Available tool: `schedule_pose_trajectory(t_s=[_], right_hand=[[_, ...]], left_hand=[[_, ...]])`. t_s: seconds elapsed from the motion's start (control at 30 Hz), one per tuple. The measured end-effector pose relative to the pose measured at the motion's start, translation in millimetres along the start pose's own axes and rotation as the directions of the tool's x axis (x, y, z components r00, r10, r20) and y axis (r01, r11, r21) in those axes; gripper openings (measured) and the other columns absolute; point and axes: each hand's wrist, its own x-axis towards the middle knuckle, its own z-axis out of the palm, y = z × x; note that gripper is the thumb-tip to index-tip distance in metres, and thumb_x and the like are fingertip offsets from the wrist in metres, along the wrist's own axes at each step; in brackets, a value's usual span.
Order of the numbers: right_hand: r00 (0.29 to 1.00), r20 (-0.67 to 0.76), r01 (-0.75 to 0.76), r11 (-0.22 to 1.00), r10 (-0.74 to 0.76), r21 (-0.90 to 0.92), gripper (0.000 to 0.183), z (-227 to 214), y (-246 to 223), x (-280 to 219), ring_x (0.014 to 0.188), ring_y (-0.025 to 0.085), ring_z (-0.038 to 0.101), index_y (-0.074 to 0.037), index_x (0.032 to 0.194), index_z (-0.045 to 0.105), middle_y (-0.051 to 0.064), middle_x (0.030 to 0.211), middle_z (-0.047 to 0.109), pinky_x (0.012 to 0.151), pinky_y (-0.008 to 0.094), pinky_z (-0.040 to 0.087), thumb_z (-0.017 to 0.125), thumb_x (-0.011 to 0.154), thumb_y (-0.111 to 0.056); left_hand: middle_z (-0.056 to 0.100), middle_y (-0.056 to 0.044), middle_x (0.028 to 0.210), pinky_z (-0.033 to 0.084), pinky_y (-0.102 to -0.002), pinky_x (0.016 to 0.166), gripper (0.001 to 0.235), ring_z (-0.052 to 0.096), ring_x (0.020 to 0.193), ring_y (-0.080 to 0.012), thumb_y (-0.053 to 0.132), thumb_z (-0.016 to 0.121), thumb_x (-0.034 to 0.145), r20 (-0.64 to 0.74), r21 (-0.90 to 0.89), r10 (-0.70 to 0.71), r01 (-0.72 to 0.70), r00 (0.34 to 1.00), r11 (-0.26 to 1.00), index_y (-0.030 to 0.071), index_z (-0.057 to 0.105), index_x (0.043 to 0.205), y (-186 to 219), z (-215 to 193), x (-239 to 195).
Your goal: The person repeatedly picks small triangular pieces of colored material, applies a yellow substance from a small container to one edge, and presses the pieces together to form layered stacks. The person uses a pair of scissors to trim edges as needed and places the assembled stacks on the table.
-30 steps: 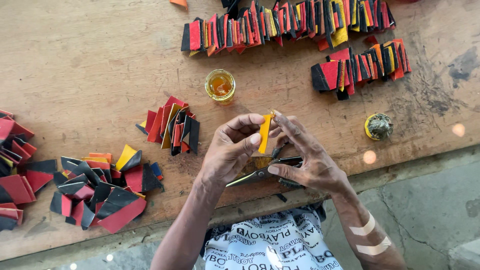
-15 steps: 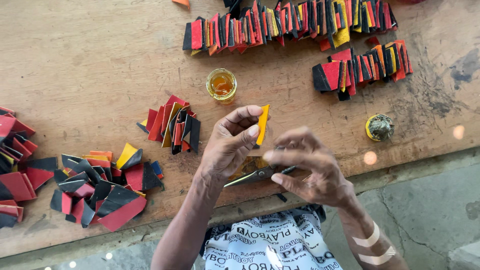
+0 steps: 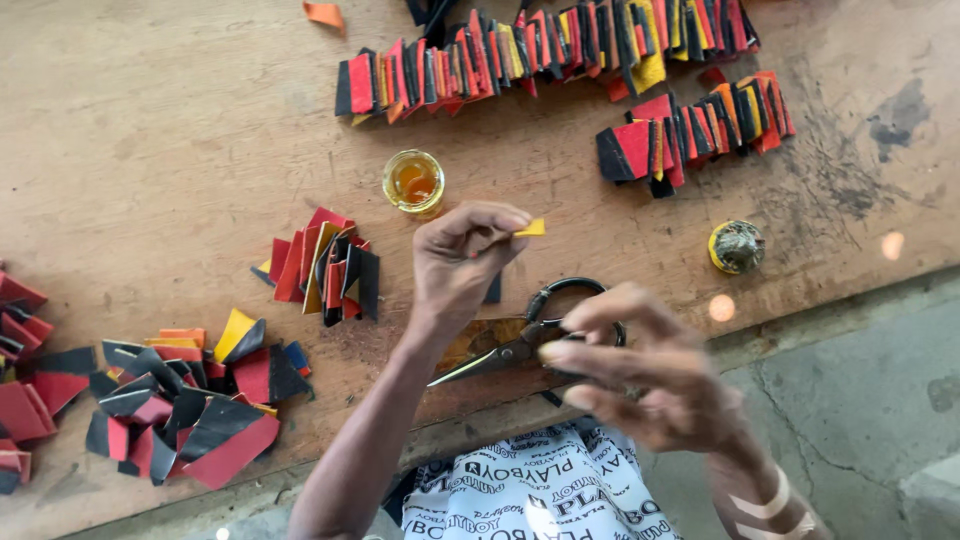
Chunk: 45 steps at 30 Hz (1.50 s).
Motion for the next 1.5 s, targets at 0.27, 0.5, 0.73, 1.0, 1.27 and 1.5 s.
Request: schedule_pose_trajectory(t_s=[0.27, 0.5, 0.73, 1.0, 1.27, 1.5], right_hand=[[0.862, -0.505, -0.064, 0.998, 0.044, -0.023, 0.037, -54.2, -4.5, -12.4, 0.101, 0.009, 0.056, -0.020, 0.131, 0.070, 0.002, 0.125, 0.060, 0.090, 0.022, 0.056, 0.083, 0.096, -0.022], [0.858, -0.500, -0.140, 0.990, 0.121, 0.000, 0.042, -61.6, 4.9, -20.7, 0.102, 0.010, 0.057, -0.014, 0.134, 0.068, 0.004, 0.123, 0.058, 0.092, 0.022, 0.057, 0.082, 0.095, -0.019], [0.868, -0.476, -0.153, 0.988, 0.143, 0.018, 0.049, -63.4, 10.6, -25.4, 0.104, 0.011, 0.058, -0.011, 0.139, 0.065, 0.005, 0.125, 0.057, 0.092, 0.023, 0.057, 0.081, 0.093, -0.018], [0.878, -0.446, -0.159, 0.985, 0.171, 0.065, 0.049, -57.2, 18.6, -32.9, 0.100, 0.010, 0.058, -0.010, 0.139, 0.064, 0.005, 0.128, 0.056, 0.090, 0.023, 0.056, 0.080, 0.094, -0.019], [0.956, -0.264, -0.133, 0.991, 0.125, -0.011, 0.055, -26.7, 51.0, -24.5, 0.099, 0.011, 0.059, -0.013, 0.145, 0.059, 0.005, 0.127, 0.058, 0.085, 0.023, 0.058, 0.076, 0.093, -0.021], [0.984, -0.080, -0.150, 0.985, 0.157, 0.089, 0.075, 15.0, 63.2, -4.3, 0.106, 0.014, 0.058, -0.021, 0.157, 0.044, 0.005, 0.128, 0.059, 0.089, 0.030, 0.060, 0.079, 0.091, -0.023]], left_hand=[[0.075, -0.005, 0.120, 0.064, -0.029, 0.093, 0.017, 0.076, 0.106, -0.0190, 0.001, 0.079, 0.088, 0.216, 0.617, 0.187, -0.282, 0.958, 0.734, 0.011, 0.077, 0.102, -41.9, 44.1, 60.5], [0.074, -0.011, 0.120, 0.062, -0.034, 0.090, 0.016, 0.076, 0.105, -0.0274, 0.003, 0.078, 0.089, 0.268, 0.588, 0.222, -0.342, 0.938, 0.733, 0.005, 0.075, 0.104, -71.6, 63.0, 86.3], [0.073, -0.010, 0.119, 0.056, -0.039, 0.096, 0.017, 0.068, 0.111, -0.0302, -0.001, 0.074, 0.085, 0.356, 0.685, 0.211, -0.408, 0.910, 0.604, 0.005, 0.076, 0.101, -72.0, 68.9, 91.0], [0.066, -0.015, 0.116, 0.050, -0.041, 0.103, 0.029, 0.061, 0.117, -0.0298, -0.010, 0.061, 0.089, 0.293, 0.827, -0.085, -0.207, 0.952, 0.523, 0.002, 0.071, 0.113, -3.5, 35.5, 48.8], [0.058, -0.016, 0.122, 0.046, -0.045, 0.099, 0.045, 0.054, 0.115, -0.0348, 0.008, 0.084, 0.072, -0.022, 0.955, -0.251, 0.095, 0.968, 0.280, 0.000, 0.064, 0.112, 55.9, 3.2, -18.0], [0.072, -0.006, 0.105, 0.065, -0.030, 0.090, 0.032, 0.074, 0.097, -0.0142, 0.004, 0.080, 0.084, -0.105, 0.293, -0.364, 0.379, 0.925, 0.878, 0.008, 0.058, 0.107, 31.0, -12.3, -29.0]])
